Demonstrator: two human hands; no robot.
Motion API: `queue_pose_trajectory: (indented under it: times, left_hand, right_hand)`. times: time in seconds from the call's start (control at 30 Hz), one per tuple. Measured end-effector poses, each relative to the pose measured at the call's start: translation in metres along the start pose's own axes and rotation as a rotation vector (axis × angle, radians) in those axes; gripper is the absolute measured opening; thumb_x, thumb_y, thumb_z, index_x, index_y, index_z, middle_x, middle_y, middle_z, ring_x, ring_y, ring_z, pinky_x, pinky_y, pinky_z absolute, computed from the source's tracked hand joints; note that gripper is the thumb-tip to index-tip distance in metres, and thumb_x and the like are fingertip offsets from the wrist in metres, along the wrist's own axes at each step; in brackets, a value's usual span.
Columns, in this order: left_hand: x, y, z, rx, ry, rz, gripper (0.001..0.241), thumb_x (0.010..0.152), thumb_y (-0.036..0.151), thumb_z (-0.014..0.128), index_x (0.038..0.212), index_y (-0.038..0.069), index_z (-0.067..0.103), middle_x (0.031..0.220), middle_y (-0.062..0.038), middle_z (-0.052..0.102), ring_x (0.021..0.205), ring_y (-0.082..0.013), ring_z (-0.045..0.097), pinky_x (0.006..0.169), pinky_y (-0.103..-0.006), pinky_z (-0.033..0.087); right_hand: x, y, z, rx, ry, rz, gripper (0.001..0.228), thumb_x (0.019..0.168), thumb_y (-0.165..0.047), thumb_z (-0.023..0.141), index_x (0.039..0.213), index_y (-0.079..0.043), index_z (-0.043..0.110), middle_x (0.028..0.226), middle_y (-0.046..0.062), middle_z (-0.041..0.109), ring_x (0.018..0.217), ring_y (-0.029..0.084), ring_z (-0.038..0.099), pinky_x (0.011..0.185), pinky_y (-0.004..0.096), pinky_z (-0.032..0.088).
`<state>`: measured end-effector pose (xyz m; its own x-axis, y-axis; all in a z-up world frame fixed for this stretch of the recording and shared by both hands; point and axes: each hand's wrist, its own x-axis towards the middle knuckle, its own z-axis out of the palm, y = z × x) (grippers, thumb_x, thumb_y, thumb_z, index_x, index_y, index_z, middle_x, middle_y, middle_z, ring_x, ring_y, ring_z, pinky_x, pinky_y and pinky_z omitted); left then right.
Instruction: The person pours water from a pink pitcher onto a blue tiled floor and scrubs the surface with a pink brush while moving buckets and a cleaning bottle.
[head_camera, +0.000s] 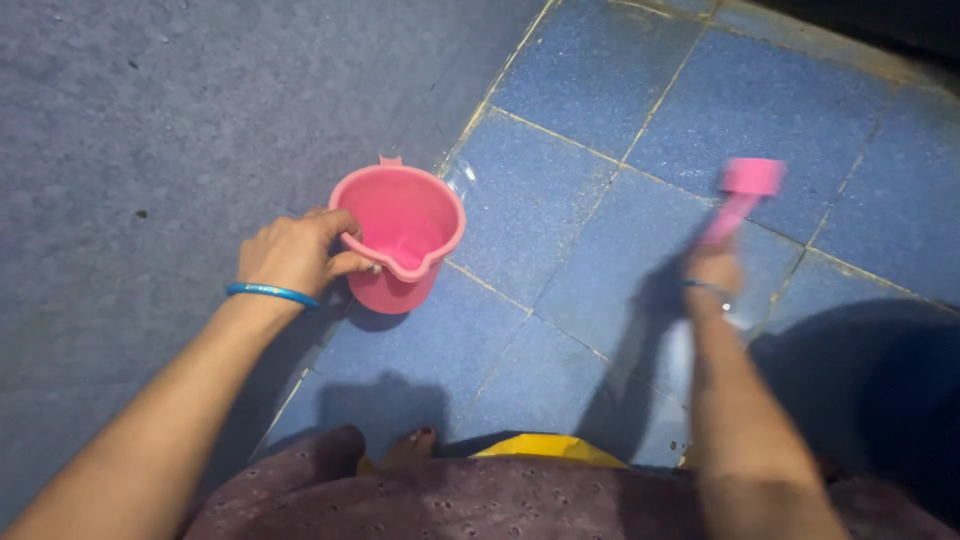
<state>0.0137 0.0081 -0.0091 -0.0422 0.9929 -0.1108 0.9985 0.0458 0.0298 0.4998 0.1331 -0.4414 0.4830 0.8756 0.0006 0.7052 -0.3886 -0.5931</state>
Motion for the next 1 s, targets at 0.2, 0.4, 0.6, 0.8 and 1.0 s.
queue_pose_trajectory:
  times: [0.2,0.4,0.6,0.8,1.0]
  left_hand:
    - [0.007,0.0,0.004,0.049,-0.039,-0.004,0.056,0.065,0.058,0.082,0.108,0.023,0.073,0.109,-0.005,0.074,0.101,-0.0352,0.07,0.079,-0.0513,0.056]
    - [0.02,0.018,0.007,0.089,-0.079,0.002,0.056,0.067,0.058,0.08,0.11,0.023,0.072,0.113,-0.003,0.074,0.102,-0.0352,0.071,0.078,-0.0532,0.055]
    - [0.018,0.024,0.006,0.058,-0.048,0.034,0.051,0.072,0.057,0.077,0.11,0.023,0.072,0.116,-0.004,0.074,0.104,-0.0372,0.07,0.079,-0.0539,0.055]
    - [0.015,0.021,0.004,0.029,-0.043,0.053,0.05,0.07,0.056,0.078,0.108,0.024,0.072,0.116,-0.005,0.073,0.103,-0.0374,0.069,0.079,-0.054,0.055]
    - [0.025,0.025,0.005,0.026,-0.033,0.085,0.051,0.067,0.055,0.082,0.105,0.023,0.072,0.108,-0.005,0.075,0.103,-0.0343,0.07,0.08,-0.0526,0.056]
  right_hand:
    - [-0.01,-0.001,-0.018,0.085,-0.154,-0.096,0.041,0.11,-0.041,0.049,0.128,-0.007,0.061,0.101,0.027,0.07,0.088,0.05,0.067,0.072,0.059,0.05]
    - [-0.206,-0.136,0.047,0.086,-0.878,-0.425,0.04,0.083,-0.026,0.063,0.12,-0.018,0.072,0.1,0.023,0.073,0.096,0.042,0.072,0.085,0.052,0.056]
    - [-0.127,-0.11,-0.007,-0.082,-0.577,-0.072,0.041,0.095,-0.041,0.059,0.114,-0.009,0.076,0.102,0.025,0.074,0.099,0.045,0.071,0.08,0.057,0.056]
    - [-0.008,-0.024,-0.08,0.085,-0.075,0.027,0.046,0.103,-0.036,0.047,0.142,-0.017,0.061,0.11,0.028,0.07,0.101,0.051,0.066,0.083,0.059,0.052]
    - [-0.161,-0.041,-0.059,-0.006,-0.715,-0.206,0.038,0.096,-0.045,0.056,0.121,-0.026,0.077,0.108,0.019,0.078,0.103,0.037,0.075,0.091,0.046,0.058]
